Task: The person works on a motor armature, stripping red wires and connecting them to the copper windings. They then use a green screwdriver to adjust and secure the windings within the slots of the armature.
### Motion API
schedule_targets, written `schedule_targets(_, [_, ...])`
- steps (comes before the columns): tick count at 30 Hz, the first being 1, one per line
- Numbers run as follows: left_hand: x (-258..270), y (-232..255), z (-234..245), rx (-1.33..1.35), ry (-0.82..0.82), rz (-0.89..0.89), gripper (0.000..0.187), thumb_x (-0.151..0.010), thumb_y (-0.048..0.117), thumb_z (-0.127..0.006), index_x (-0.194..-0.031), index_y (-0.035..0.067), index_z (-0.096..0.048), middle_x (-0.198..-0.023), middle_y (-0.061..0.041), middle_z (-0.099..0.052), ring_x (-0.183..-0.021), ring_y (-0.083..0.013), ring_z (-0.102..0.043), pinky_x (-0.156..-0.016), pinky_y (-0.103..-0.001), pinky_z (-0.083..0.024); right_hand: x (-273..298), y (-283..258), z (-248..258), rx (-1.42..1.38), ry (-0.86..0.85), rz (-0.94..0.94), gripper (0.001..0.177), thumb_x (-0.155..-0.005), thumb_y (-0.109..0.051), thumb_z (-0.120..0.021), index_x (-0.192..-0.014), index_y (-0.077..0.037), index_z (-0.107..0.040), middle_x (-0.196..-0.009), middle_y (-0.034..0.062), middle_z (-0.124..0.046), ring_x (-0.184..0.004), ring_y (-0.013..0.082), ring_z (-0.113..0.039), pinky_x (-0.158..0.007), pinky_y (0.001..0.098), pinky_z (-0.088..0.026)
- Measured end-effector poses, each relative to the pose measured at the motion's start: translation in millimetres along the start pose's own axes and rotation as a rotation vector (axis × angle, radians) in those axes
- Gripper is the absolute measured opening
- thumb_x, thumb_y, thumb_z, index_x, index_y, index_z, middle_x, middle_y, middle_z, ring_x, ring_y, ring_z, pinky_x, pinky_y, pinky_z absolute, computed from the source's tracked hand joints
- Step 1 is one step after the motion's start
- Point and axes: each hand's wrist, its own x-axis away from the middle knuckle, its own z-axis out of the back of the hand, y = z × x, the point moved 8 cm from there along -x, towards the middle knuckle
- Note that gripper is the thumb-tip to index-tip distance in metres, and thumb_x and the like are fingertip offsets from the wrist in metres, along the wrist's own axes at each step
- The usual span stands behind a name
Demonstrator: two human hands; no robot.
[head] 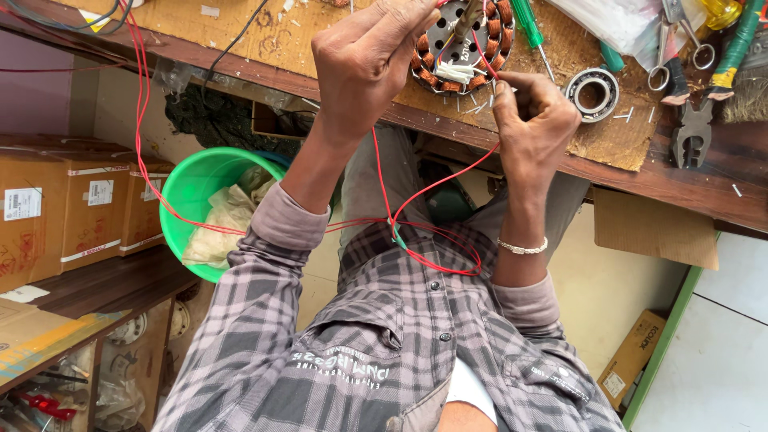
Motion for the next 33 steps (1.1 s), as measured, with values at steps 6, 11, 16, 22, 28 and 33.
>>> schedule_targets(6, [-2,-3,0,0.016,0.017,0.032,0.022,-0.098,0.002,-0.082,-0.118,0.007,-0.074,-0.100,-0.009,-0.076,-0.083,-0.0213,-0.075,-0.072,-0.034,-0.058,1,-11,2,-0.188,-0.011,0.069,0.010,-0.104,-0.001,-0.073,-0.113,0.003,-0.076,-0.088,0.0020,-0.074,-0.070,0.0028,-0.063,-0.059,0.0164,-0.048])
schedule_targets(11, [-3,-7,0,0.021,0.020,0.036,0.022,-0.097,0.000,-0.081,-0.116,0.007,-0.075,-0.094,-0.007,-0.075,-0.078,-0.0209,-0.073,-0.071,-0.034,-0.056,3,-13,8,-0.149,0.019,0.056,0.010,-0.105,0.001,-0.073,-0.114,0.003,-0.076,-0.089,0.0009,-0.072,-0.073,0.0019,-0.061,-0.063,0.0150,-0.047])
schedule_targets(16, [-3,-10,-3,-0.013,-0.003,0.008,0.024,-0.096,-0.002,-0.079,-0.117,0.008,-0.074,-0.097,-0.004,-0.076,-0.083,-0.0212,-0.074,-0.075,-0.034,-0.058,3,-5,2,0.020,0.011,0.046,0.010,-0.102,0.000,-0.073,-0.111,0.002,-0.077,-0.085,-0.0004,-0.072,-0.066,0.0008,-0.061,-0.057,0.0145,-0.048])
schedule_targets(22, [-1,-12,1,-0.028,-0.001,-0.023,0.026,-0.096,-0.003,-0.080,-0.118,0.008,-0.073,-0.099,-0.006,-0.076,-0.086,-0.0228,-0.074,-0.075,-0.034,-0.059,2,-5,-1,-0.141,-0.025,0.069,0.011,-0.104,0.001,-0.072,-0.114,0.001,-0.076,-0.087,0.0031,-0.072,-0.067,0.0026,-0.060,-0.057,0.0158,-0.046])
schedule_targets(28, [6,-16,0,-0.005,-0.055,0.021,0.024,-0.094,-0.005,-0.078,-0.115,0.006,-0.074,-0.097,-0.007,-0.076,-0.086,-0.0228,-0.075,-0.077,-0.034,-0.059,0,-8,11,-0.107,0.020,0.117,0.010,-0.105,0.002,-0.073,-0.115,0.002,-0.077,-0.090,0.0047,-0.074,-0.070,0.0042,-0.063,-0.059,0.0169,-0.048])
schedule_targets(33, [9,-15,-2,-0.036,-0.041,-0.009,0.023,-0.093,-0.003,-0.081,-0.114,0.006,-0.074,-0.098,-0.008,-0.076,-0.085,-0.0258,-0.073,-0.075,-0.036,-0.057,1,-4,3,0.010,-0.009,0.063,0.010,-0.104,0.000,-0.073,-0.112,0.001,-0.077,-0.086,0.0027,-0.074,-0.068,0.0025,-0.064,-0.059,0.0151,-0.050])
